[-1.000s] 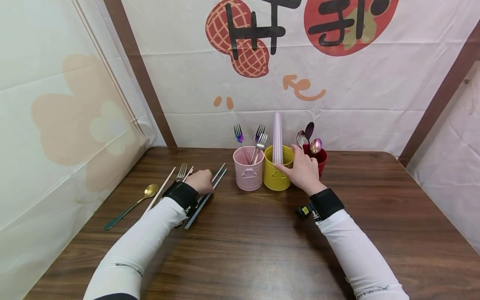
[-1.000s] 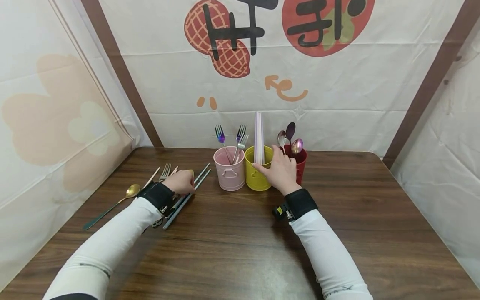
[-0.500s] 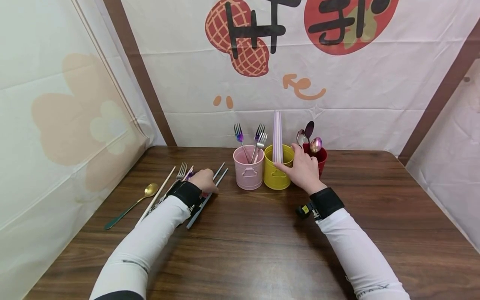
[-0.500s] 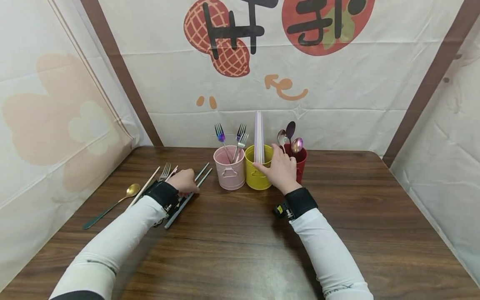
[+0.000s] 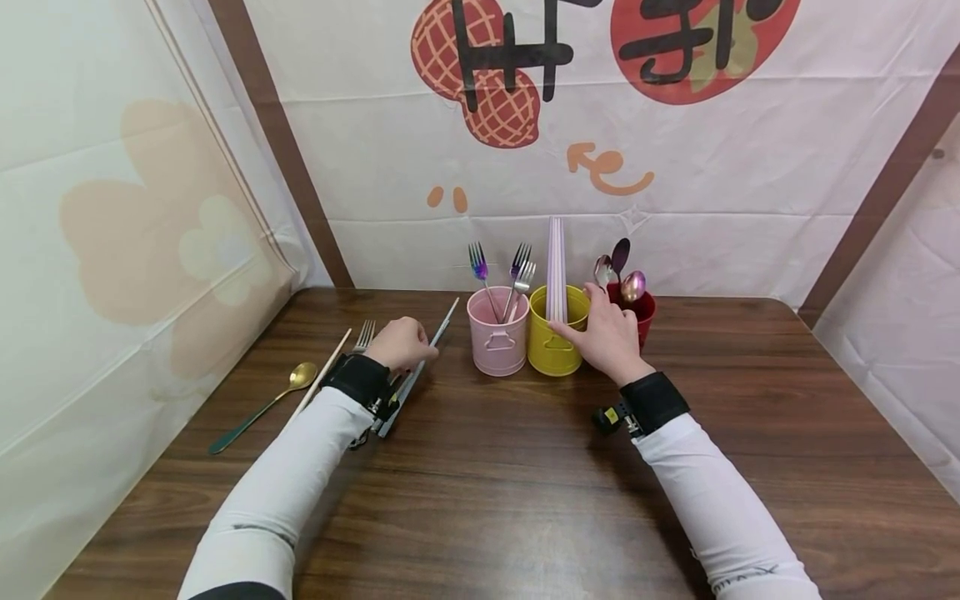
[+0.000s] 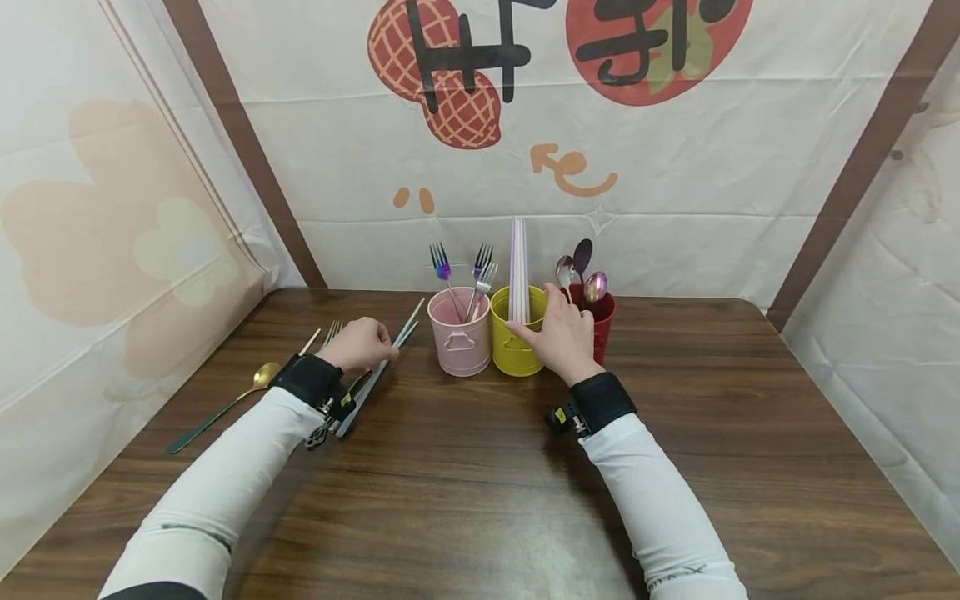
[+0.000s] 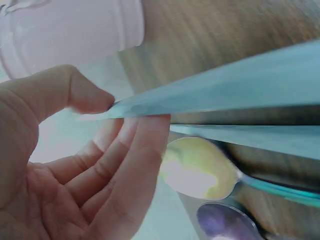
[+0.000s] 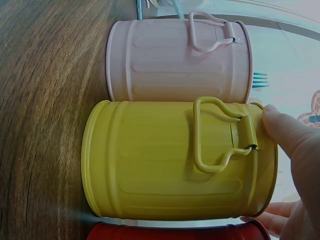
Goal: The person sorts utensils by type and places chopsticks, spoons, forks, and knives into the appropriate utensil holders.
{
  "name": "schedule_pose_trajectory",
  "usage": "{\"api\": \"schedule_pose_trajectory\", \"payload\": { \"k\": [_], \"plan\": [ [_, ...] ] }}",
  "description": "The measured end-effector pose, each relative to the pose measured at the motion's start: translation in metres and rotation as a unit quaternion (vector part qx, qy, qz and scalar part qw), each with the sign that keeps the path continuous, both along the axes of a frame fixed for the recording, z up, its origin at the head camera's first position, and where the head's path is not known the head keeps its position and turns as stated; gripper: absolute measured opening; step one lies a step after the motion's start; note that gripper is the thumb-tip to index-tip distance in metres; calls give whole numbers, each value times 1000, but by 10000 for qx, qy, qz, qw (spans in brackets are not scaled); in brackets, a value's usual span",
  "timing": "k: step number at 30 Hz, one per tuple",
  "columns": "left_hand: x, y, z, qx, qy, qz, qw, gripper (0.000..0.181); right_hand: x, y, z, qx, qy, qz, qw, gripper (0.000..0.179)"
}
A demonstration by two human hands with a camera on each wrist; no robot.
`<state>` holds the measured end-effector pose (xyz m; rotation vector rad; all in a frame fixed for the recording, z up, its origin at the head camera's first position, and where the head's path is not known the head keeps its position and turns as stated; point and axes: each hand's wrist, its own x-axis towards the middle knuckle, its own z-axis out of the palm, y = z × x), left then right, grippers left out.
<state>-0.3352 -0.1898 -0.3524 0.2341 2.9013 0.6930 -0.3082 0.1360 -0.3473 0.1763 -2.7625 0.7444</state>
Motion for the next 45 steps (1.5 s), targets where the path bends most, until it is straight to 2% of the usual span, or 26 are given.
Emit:
{"api": "schedule_pose_trajectory", "payload": {
  "k": [3,8,10,13,15,17,20,22,24,26,29,34,37,38,41,45],
  "plan": [
    [1,-2,9,476,85,20,9988,16,0,0,1,9,-16,4,10000,88],
    [4,-6,29,1002,742,-79,9922,14,0,0,2,1,-42,8,10000,88],
    [5,-7,38,1291,1025,-10,9863,13,0,0,2,-5,-38,4,10000,88],
    [7,-9,53,1760,1626,133,9708,12,1,0,2,-10,-35,15,10000,89],
    [9,-8,62,2052,2197,250,9534,14,1,0,2,-16,-42,31,10000,89],
    [10,-5,71,2401,2755,358,9302,16,2,0,2,-20,-47,34,10000,89],
    [11,5,83,3098,3390,459,8871,17,3,1,2,-15,-41,29,10000,88],
    [13,15,91,3613,3662,393,8566,18,3,1,2,-2,-33,34,10000,88],
    [16,25,100,4011,3845,258,8310,17,3,1,2,2,-28,37,10000,89],
    [18,37,107,4334,3904,95,8122,17,2,1,2,2,-19,42,10000,89],
    [22,55,115,4673,3853,-119,7956,17,2,1,2,1,-5,37,10000,89],
    [22,81,123,5041,3746,-455,7768,16,1,1,2,-17,-18,39,10000,88],
    [20,94,124,5058,3763,-625,7737,14,1,0,3,-12,-27,33,10000,88],
    [19,97,123,5046,3749,-666,7748,14,1,0,3,-11,-30,35,10000,88],
    [18,105,119,4941,3645,-755,7857,15,1,0,3,-16,-29,40,10000,88],
    [17,113,108,4753,3395,-856,8071,17,1,1,3,-17,-36,34,10000,88]
  ]
}}
